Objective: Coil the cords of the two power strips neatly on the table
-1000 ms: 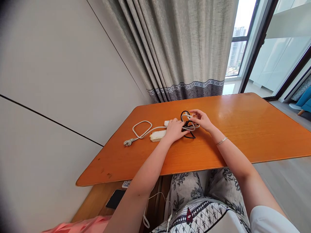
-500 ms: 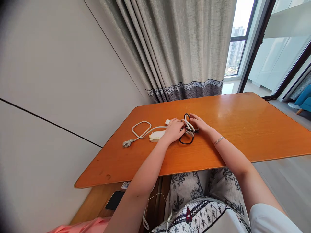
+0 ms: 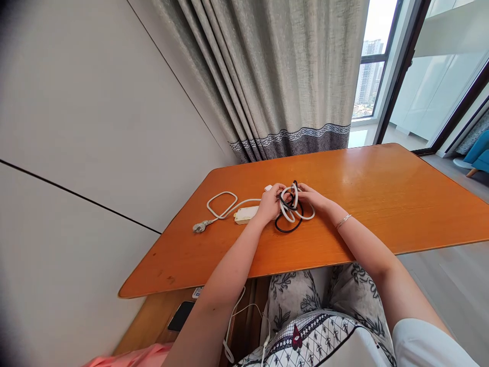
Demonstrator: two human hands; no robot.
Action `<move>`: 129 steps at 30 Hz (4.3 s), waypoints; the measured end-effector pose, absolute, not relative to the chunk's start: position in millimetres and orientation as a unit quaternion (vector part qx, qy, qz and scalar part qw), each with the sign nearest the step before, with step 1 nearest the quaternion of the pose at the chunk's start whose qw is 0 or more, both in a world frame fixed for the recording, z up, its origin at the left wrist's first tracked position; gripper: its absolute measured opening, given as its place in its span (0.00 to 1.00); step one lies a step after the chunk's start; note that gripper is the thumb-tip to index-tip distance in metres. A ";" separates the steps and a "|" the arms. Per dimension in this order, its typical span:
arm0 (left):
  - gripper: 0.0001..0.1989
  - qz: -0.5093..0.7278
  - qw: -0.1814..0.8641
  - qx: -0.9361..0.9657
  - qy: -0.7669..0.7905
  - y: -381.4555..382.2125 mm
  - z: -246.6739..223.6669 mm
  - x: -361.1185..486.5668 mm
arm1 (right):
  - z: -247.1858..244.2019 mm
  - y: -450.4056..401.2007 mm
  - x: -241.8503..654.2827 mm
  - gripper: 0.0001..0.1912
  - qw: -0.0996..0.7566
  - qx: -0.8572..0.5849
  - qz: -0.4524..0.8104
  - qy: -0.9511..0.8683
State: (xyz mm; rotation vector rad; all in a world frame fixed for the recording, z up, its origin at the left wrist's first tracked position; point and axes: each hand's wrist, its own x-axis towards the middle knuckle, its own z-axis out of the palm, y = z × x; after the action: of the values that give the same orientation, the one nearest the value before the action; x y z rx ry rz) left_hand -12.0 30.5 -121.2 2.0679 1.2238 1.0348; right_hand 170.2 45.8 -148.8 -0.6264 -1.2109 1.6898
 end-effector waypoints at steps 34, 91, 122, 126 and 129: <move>0.12 0.232 -0.084 0.794 0.555 36.7 -97.2 -49.2 | -94.6 48.0 230.6 0.11 0.568 -0.400 0.170 -0.699; 0.15 0.252 0.009 0.558 0.791 59.8 -114.6 -122.7 | -131.7 103.1 318.6 0.05 0.764 -0.547 0.319 -0.122; 0.16 0.434 0.298 0.721 0.449 38.4 -100.4 -48.3 | -112.2 28.5 160.1 0.33 0.565 -0.316 0.544 -0.534; 0.22 0.386 0.414 0.745 0.353 21.0 -83.3 -26.2 | -87.7 24.0 158.5 0.32 0.562 -0.307 0.532 -0.554; 0.22 0.368 0.433 0.748 0.343 15.6 -61.8 -19.4 | -67.5 27.1 157.9 0.29 0.579 -0.299 0.507 -0.564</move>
State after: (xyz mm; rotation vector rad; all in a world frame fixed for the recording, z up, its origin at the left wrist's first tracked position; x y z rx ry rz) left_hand -19.4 15.6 -61.8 1.8622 0.8545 0.9175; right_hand 157.9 27.1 -67.5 -0.6990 -1.3199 1.1854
